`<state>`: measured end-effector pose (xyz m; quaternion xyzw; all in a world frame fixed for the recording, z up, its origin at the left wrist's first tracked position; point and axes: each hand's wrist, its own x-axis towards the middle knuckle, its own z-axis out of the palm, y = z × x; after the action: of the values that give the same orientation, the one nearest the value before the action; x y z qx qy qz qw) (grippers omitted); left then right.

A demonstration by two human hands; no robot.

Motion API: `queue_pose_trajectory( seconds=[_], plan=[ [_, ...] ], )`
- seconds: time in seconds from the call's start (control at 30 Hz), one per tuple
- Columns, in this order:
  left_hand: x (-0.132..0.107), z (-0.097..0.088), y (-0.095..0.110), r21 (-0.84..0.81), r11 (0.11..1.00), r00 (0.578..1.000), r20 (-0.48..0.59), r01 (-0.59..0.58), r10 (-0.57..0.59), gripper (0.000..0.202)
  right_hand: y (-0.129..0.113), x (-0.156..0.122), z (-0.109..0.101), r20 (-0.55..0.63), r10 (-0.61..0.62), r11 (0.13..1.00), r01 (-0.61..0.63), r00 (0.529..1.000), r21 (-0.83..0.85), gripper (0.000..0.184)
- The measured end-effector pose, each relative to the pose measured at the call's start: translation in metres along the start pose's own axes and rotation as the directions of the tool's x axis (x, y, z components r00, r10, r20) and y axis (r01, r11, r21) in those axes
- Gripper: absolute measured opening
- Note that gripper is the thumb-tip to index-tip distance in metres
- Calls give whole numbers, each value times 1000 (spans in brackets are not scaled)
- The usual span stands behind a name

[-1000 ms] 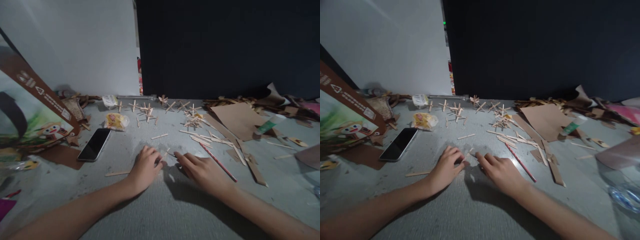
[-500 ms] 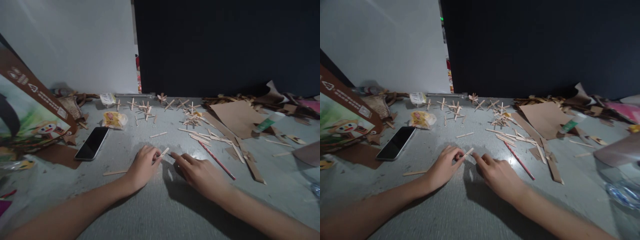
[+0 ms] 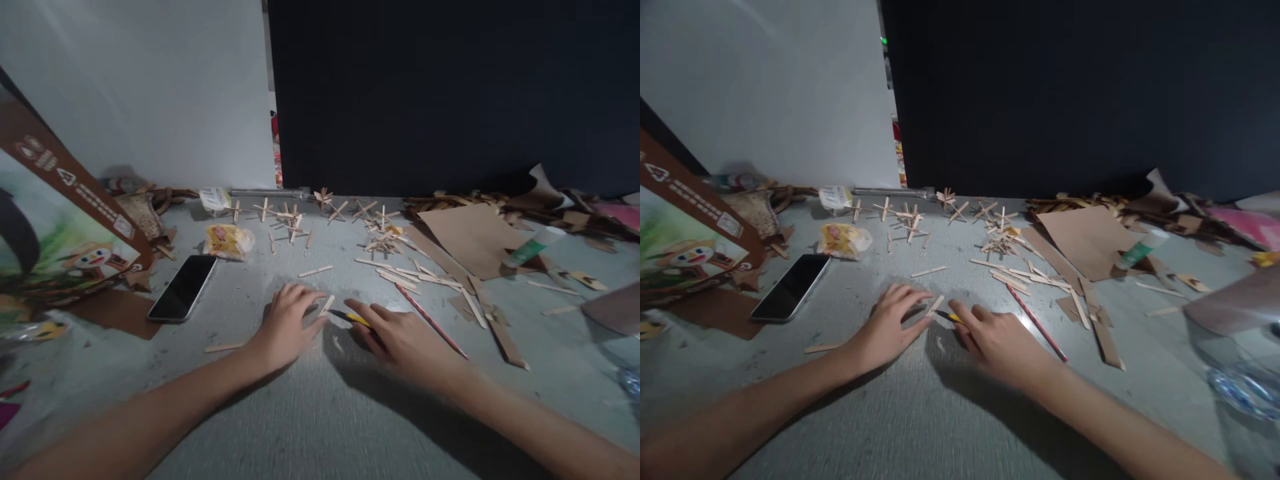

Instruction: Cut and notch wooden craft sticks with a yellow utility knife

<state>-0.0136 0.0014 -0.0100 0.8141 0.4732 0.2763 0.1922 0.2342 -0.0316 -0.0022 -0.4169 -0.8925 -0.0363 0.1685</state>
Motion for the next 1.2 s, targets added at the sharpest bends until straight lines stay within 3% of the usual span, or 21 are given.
queue_pose_trajectory(
  seconds=[0.1,0.2,0.47,0.77,1.2],
  plan=[
    [-1,0,-4,91,993,996,56,-81,76,38,11,1,4,-15,-32,998,33,999,46,40],
    [-2,1,-6,117,986,990,85,-118,109,35,18,2,5,-14,-79,995,80,997,53,38],
    [2,0,-10,76,996,989,140,-55,44,28,30,0,3,20,-177,982,178,984,-62,47],
    [2,-1,-8,75,995,988,145,-61,50,41,36,-2,10,-14,-226,974,226,974,-21,42],
    [2,-2,-8,105,991,985,159,-78,61,39,33,4,14,-113,-235,966,245,965,82,34]
  ],
)
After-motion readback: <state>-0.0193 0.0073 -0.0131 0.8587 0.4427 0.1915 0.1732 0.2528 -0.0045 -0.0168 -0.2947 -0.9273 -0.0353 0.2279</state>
